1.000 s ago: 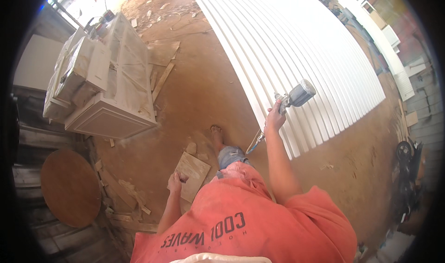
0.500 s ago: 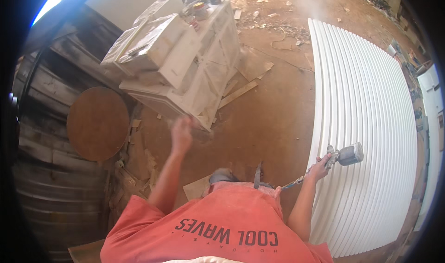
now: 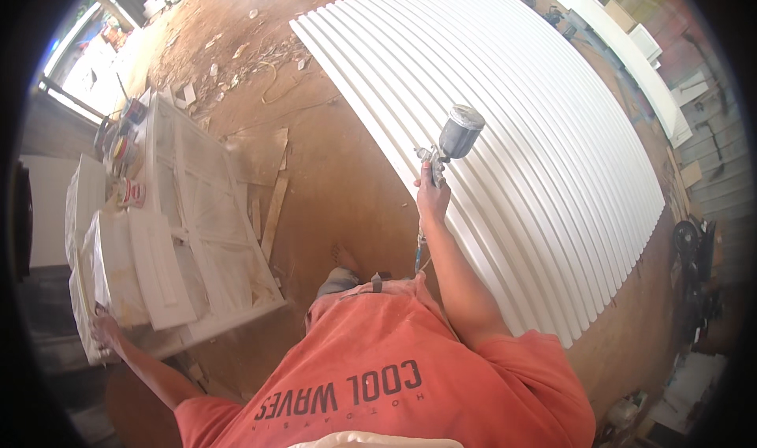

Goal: The person spray paints a slatted wooden panel, sands a portion of the surface by hand with sandpaper, and then continues spray painting the panel.

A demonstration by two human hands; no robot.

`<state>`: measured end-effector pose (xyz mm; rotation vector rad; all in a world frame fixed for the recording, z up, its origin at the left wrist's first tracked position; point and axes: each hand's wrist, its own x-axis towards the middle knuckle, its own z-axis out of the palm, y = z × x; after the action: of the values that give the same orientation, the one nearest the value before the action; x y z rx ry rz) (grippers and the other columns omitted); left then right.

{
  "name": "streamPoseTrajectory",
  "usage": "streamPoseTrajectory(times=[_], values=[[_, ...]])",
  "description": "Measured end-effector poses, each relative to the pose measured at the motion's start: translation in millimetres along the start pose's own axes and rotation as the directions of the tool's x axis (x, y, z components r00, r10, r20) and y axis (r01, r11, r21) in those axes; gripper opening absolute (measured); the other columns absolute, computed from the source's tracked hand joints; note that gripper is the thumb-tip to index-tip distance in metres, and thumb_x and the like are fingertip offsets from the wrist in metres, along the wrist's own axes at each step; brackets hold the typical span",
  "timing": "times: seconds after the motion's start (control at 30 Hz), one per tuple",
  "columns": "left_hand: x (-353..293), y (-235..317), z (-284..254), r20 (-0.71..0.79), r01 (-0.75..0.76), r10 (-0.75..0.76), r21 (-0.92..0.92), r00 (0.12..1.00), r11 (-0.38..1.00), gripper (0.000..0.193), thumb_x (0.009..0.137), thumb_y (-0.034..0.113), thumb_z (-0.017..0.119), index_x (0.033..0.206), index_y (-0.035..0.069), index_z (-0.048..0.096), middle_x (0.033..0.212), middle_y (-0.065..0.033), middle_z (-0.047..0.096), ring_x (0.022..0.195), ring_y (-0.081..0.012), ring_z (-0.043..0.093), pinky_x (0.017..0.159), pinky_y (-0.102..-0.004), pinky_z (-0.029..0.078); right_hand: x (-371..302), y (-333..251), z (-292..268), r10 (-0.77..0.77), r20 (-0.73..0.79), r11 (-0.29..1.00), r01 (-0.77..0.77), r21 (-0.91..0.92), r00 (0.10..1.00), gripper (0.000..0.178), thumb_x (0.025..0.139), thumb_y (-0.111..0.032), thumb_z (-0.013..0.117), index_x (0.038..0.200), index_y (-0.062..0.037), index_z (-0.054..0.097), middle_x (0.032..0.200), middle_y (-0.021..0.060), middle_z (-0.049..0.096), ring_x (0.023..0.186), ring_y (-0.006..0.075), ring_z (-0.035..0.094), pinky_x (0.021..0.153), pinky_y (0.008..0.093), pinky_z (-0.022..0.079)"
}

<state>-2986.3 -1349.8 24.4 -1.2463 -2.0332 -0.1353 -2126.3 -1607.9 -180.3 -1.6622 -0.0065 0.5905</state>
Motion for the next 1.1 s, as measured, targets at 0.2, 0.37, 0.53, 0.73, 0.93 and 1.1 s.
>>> streamPoseTrajectory(times=[0.2, 0.37, 0.53, 0.73, 0.93, 1.1], values=[[-74.7, 230.6, -77.3, -0.375, -0.175, 0.114, -0.134, 0.920, 0.975, 0.053, 0.094, 0.039, 0.059, 0.135, 0.006, 0.056, 0.142, -0.0172, 0.053, 0.131, -0.0346, 0.050, 0.108, -0.0548, 0.036, 2.1, -31.3, 18.2, -0.019, 0.122, 0.988, 0.037, -0.152, 0.992, 0.051, 0.096, -0.052, 0.060, 0.114, -0.0047, 0.068, 0.074, 0.0017, 0.064, 0.044, 0.0051, 0.039, 0.040, 0.0271, 0.029], [-210.4, 485.5, -68.2, -0.301, -0.490, 0.603, -0.854, 0.739, 0.175, 0.044, 0.096, 0.031, 0.063, 0.130, 0.004, 0.056, 0.143, -0.0184, 0.049, 0.136, -0.0380, 0.042, 0.115, -0.0528, 0.028, -6.9, -22.8, 24.4, 0.023, 0.131, 0.995, -0.010, -0.103, 0.991, 0.049, 0.098, -0.047, 0.061, 0.119, -0.0037, 0.066, 0.077, 0.0007, 0.065, 0.043, 0.0023, 0.037, 0.039, 0.0227, 0.026], [-307.3, 623.8, -216.7, -0.362, -0.538, 0.930, -0.798, 0.066, -0.272, 0.060, 0.095, 0.039, 0.059, 0.143, 0.006, 0.046, 0.154, -0.0179, 0.036, 0.147, -0.0358, 0.026, 0.118, -0.0580, 0.016, -13.0, -16.4, -5.5, 0.028, -0.204, 0.999, -0.022, 0.030, 0.979, 0.047, 0.102, -0.047, 0.053, 0.123, -0.0059, 0.062, 0.081, 0.0039, 0.063, 0.041, 0.0042, 0.037, 0.036, 0.0218, 0.028], [-378.8, 723.8, -286.3, -0.365, -0.521, 0.869, -0.696, -0.335, -0.493, 0.073, 0.098, 0.050, 0.049, 0.154, 0.006, 0.031, 0.164, -0.0188, 0.016, 0.153, -0.0340, 0.012, 0.122, -0.0534, 0.013, 37.6, -50.3, -35.3, 0.130, -0.676, 0.965, 0.065, 0.255, 0.726, 0.051, 0.097, -0.051, 0.059, 0.119, -0.0049, 0.062, 0.079, 0.0065, 0.062, 0.038, 0.0077, 0.034, 0.034, 0.0264, 0.022], [-398.2, 778.4, -291.8, -0.404, -0.516, 0.790, -0.602, -0.461, -0.609, 0.076, 0.097, 0.049, 0.050, 0.155, 0.006, 0.026, 0.165, -0.0187, 0.011, 0.153, -0.0332, 0.009, 0.123, -0.0522, 0.011, 146.6, -37.7, -55.3, 0.041, -0.700, 0.992, 0.057, 0.116, 0.713, 0.057, 0.095, -0.053, 0.060, 0.108, 0.0017, 0.067, 0.078, 0.0070, 0.066, 0.057, 0.0146, 0.054, 0.052, 0.0305, 0.041], [-398.7, 799.6, -294.8, -0.440, -0.493, 0.764, -0.587, -0.471, -0.642, 0.072, 0.097, 0.049, 0.051, 0.153, 0.007, 0.033, 0.163, -0.0170, 0.019, 0.152, -0.0325, 0.014, 0.123, -0.0510, 0.011, 219.2, -71.0, -39.6, 0.032, -0.659, 0.999, -0.003, 0.045, 0.751, 0.064, 0.093, -0.058, 0.060, 0.106, 0.0043, 0.069, 0.077, 0.0104, 0.069, 0.068, 0.0201, 0.064, 0.066, 0.0334, 0.049]])
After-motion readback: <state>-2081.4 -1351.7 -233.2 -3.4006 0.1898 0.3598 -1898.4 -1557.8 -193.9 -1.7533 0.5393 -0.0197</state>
